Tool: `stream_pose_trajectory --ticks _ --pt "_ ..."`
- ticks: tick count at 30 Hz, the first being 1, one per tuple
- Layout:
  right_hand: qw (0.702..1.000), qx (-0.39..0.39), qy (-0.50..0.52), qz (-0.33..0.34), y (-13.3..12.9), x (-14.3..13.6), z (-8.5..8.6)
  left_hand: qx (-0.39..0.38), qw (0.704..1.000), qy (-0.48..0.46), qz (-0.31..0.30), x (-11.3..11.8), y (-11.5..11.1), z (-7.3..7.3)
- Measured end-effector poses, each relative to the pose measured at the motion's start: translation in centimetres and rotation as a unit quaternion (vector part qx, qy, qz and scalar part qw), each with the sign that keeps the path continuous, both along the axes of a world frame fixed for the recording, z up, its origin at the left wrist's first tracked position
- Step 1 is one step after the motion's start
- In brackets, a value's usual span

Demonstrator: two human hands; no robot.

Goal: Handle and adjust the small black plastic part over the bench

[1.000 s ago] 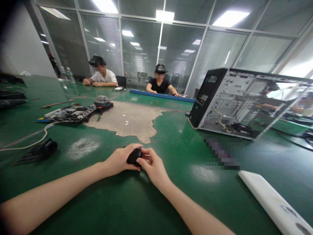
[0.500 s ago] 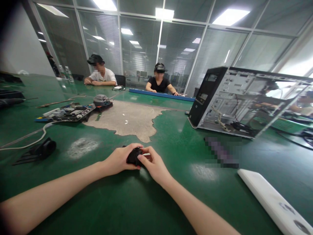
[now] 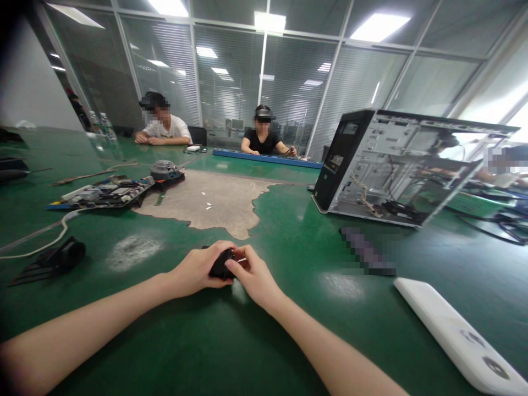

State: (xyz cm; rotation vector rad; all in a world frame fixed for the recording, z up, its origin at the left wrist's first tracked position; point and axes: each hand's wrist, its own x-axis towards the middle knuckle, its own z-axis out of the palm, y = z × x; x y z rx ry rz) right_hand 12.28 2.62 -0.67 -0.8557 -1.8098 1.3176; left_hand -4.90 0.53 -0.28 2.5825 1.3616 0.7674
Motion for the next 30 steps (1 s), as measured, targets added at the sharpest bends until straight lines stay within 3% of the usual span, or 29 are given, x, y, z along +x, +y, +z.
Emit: stream_pose_trajectory --ticks 6,15,22,30 --pt "0.999 0.013 0.015 0.04 -0.88 0.44 0.45 0.007 1.0 0.023 -0.001 0.01 -0.02 -0.18" --pt "1.0 0.003 0.022 0.008 -0.23 0.16 -0.15 0.005 1.0 0.016 -0.002 0.12 -0.23 0.08" --pt "0.999 0.002 0.018 0.048 -0.62 0.54 0.27 0.007 1.0 0.021 -0.008 -0.01 -0.2 0.05" --pt "1.0 0.022 0.017 0.009 -0.7 0.21 0.31 0.004 1.0 0.012 -0.007 0.12 -0.24 0.07"
